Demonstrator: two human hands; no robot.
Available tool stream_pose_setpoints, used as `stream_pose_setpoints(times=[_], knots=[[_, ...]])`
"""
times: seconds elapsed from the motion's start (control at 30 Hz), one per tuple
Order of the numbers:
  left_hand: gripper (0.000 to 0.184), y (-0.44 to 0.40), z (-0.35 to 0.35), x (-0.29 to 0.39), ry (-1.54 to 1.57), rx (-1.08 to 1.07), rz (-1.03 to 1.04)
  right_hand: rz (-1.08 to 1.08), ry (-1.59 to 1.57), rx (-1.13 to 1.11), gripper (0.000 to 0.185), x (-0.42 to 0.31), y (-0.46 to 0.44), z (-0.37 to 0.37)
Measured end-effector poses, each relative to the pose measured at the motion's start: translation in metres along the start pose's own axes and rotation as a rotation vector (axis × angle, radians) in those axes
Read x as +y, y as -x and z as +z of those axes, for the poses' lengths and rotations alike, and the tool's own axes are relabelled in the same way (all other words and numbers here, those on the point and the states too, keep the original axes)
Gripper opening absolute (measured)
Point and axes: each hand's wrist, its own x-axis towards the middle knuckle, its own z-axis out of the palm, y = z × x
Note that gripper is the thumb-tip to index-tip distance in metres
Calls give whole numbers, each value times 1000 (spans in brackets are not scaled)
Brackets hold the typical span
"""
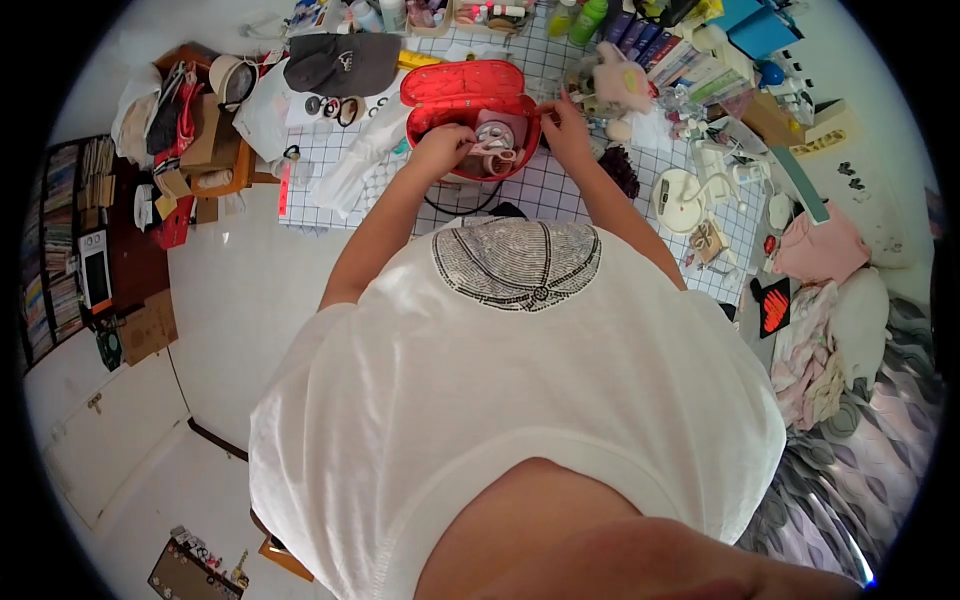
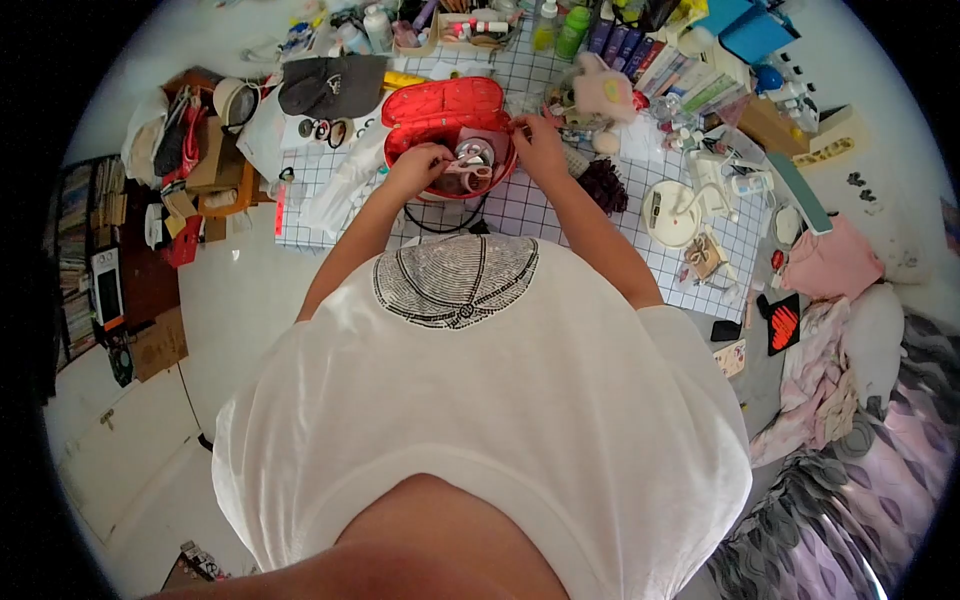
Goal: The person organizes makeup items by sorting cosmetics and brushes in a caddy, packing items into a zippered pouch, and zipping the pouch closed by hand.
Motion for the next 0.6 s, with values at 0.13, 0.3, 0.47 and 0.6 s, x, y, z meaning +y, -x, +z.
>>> stream_pose_setpoints(times=[0.13,0.3,0.47,0.6], knots=[[16,-3,-1,1,111,-16,-115,-86,53,-13,16,-4,-2,7],[18,-5,-15,16,-33,270,43,-73,248,217,20,43,-16,18],[25,-6,-36,39,-572,577,40,-73,571,-270,26,95,-14,17],[29,-2,-19,-12,-411,298,-171,81,559,-363,25,74,-14,18]])
